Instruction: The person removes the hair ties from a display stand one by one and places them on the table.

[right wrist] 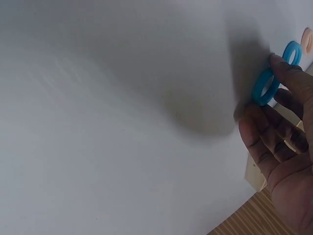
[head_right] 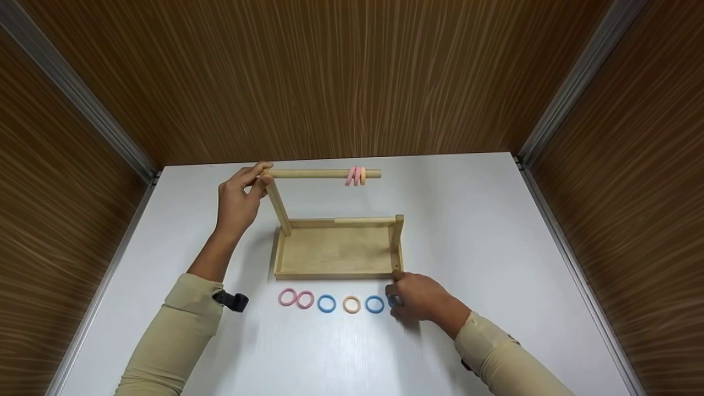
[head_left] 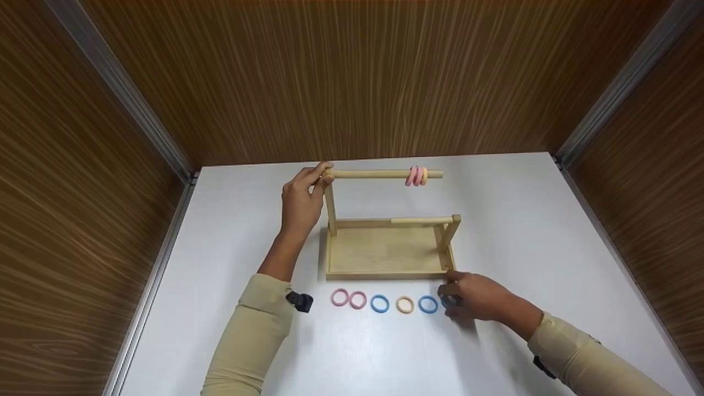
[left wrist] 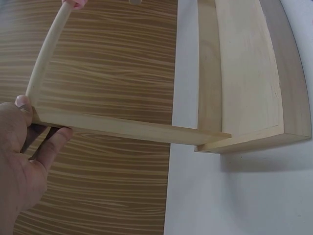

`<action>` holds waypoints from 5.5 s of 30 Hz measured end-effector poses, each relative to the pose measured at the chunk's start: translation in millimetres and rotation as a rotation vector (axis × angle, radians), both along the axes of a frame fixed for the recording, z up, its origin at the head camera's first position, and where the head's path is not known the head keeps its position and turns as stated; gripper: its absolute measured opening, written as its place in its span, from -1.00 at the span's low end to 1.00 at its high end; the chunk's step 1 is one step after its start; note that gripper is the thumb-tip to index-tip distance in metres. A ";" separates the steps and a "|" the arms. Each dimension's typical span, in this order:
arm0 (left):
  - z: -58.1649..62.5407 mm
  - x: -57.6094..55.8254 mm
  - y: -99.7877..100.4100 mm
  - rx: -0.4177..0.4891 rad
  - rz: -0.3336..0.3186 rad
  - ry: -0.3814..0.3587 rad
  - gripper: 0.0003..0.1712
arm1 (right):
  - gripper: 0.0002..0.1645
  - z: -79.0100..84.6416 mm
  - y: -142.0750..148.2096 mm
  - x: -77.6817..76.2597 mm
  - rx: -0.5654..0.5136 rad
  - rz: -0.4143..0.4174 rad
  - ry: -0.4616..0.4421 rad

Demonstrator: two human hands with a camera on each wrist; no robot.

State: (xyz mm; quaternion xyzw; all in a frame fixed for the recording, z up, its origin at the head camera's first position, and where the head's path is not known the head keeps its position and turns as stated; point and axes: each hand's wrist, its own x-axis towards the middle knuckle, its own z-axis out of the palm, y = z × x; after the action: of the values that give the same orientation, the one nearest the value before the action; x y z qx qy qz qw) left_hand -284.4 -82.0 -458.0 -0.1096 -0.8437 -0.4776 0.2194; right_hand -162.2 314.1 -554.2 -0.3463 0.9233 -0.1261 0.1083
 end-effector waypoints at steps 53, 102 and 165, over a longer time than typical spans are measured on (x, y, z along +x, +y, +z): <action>0.2 2.4 3.8 0.010 0.012 0.013 -0.58 | -0.28 134.0 -40.9 -125.0 -0.514 -0.274 0.258; -5.3 -1.3 -0.3 0.030 -0.003 0.027 -0.57 | -0.57 126.5 11.4 -102.9 -0.556 -0.361 0.213; -6.8 -4.1 0.1 0.017 -0.006 0.033 -0.54 | -0.80 5.9 40.2 -10.6 -0.182 -0.046 -0.062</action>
State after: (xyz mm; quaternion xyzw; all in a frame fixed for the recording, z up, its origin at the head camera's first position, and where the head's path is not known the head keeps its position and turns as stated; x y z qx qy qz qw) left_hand -288.5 -81.8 -464.8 -0.1180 -0.8355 -0.4836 0.2327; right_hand -172.8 354.3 -548.2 -0.3292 0.9120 -0.2225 0.1021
